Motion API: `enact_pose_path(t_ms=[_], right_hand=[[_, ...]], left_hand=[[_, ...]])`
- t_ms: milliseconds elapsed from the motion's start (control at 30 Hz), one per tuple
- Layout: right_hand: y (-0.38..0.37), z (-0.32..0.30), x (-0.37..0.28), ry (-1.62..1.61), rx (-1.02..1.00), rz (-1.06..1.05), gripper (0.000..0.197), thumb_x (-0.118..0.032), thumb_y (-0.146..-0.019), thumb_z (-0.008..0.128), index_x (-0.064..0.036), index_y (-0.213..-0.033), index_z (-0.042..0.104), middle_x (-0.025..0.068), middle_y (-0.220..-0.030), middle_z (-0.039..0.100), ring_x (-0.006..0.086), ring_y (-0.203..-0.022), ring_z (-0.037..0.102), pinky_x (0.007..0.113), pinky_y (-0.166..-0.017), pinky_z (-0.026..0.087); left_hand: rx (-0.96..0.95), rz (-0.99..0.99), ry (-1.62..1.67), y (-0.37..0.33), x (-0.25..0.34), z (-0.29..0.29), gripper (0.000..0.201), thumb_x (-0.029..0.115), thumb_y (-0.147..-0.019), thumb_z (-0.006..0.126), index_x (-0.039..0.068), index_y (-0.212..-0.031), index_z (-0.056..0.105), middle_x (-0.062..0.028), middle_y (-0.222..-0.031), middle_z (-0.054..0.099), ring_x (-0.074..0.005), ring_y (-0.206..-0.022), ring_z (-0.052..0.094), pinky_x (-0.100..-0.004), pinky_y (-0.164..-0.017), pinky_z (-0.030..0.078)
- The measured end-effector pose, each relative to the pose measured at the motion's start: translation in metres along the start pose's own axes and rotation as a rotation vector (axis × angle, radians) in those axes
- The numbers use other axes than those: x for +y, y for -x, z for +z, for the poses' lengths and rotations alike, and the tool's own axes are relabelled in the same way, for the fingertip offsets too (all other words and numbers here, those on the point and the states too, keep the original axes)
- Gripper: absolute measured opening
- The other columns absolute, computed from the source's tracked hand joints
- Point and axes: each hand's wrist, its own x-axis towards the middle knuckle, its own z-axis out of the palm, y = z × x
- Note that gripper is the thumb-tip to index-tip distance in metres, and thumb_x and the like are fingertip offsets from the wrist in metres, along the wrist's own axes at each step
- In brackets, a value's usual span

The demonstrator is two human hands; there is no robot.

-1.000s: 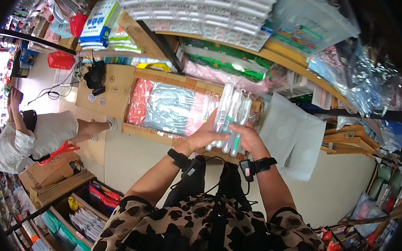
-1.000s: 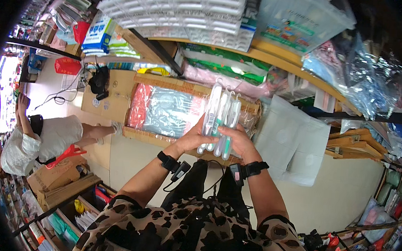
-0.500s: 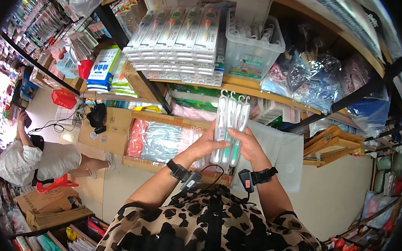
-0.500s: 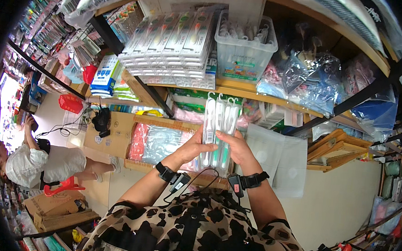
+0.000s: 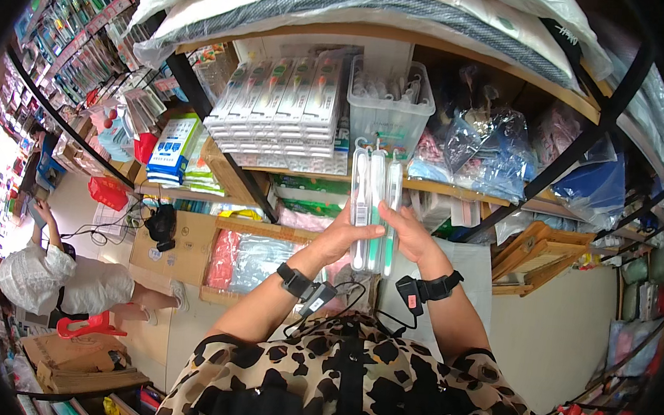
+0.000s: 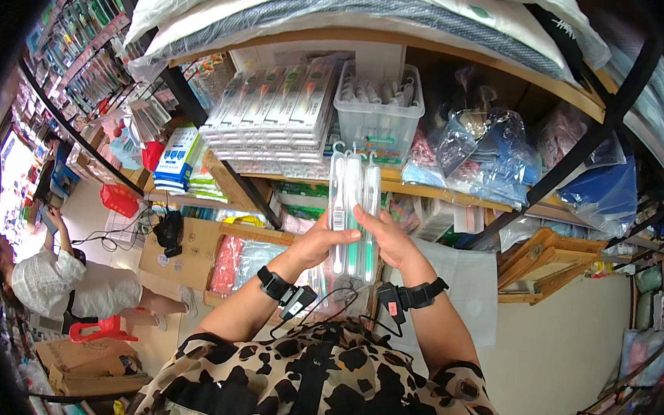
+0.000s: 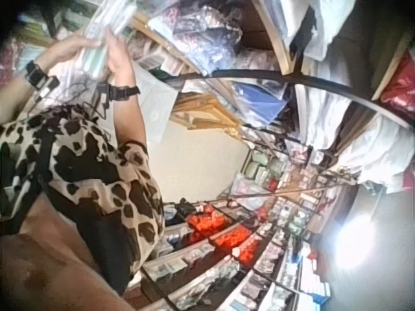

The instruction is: The person removes toothbrush packages from a plastic bin on a shelf and places them on a table, uses a cloth to wipe the surface, and then gathers the packages together by hand.

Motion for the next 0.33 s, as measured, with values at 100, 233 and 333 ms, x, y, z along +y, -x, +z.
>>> enact_pose_path(t_ms=[100,233,333], right_hand=[[-0.001,0.000,-0.006,0.052,-0.012,-0.012,0.048,-0.035,-0.085,0.053,-0.0028,-0.119,0.044,0.0062,-0.112,0.051,0.0129,-0.102,0.047,0.028,-0.086,0.038],[-0.005,-0.001,-0.011,0.123,0.022,-0.127,0.058,-0.033,-0.082,0.057,-0.0028,-0.126,0.034,0.0067,-0.117,0.047,0.0145,-0.105,0.045,0.029,-0.088,0.036],[-0.006,0.010,-0.016,0.155,0.146,-0.310,0.071,-0.031,-0.079,0.062,-0.0026,-0.131,0.023,0.0062,-0.122,0.043,0.0166,-0.107,0.044,0.030,-0.090,0.035]], left_hand=[[0.015,0.003,0.051,0.001,0.006,0.007,0.067,0.003,-0.071,0.064,0.005,-0.127,0.026,-0.0076,-0.115,0.045,-0.0162,-0.106,0.045,-0.0303,-0.090,0.037],[0.046,0.070,0.066,-0.004,0.004,0.010,0.054,0.007,-0.073,0.064,0.005,-0.120,0.038,-0.0048,-0.105,0.052,-0.0129,-0.095,0.051,-0.0280,-0.082,0.042],[0.059,0.100,0.067,-0.009,0.006,0.010,0.056,0.007,-0.073,0.064,0.006,-0.122,0.036,-0.0050,-0.105,0.052,-0.0139,-0.095,0.052,-0.0288,-0.082,0.043]])
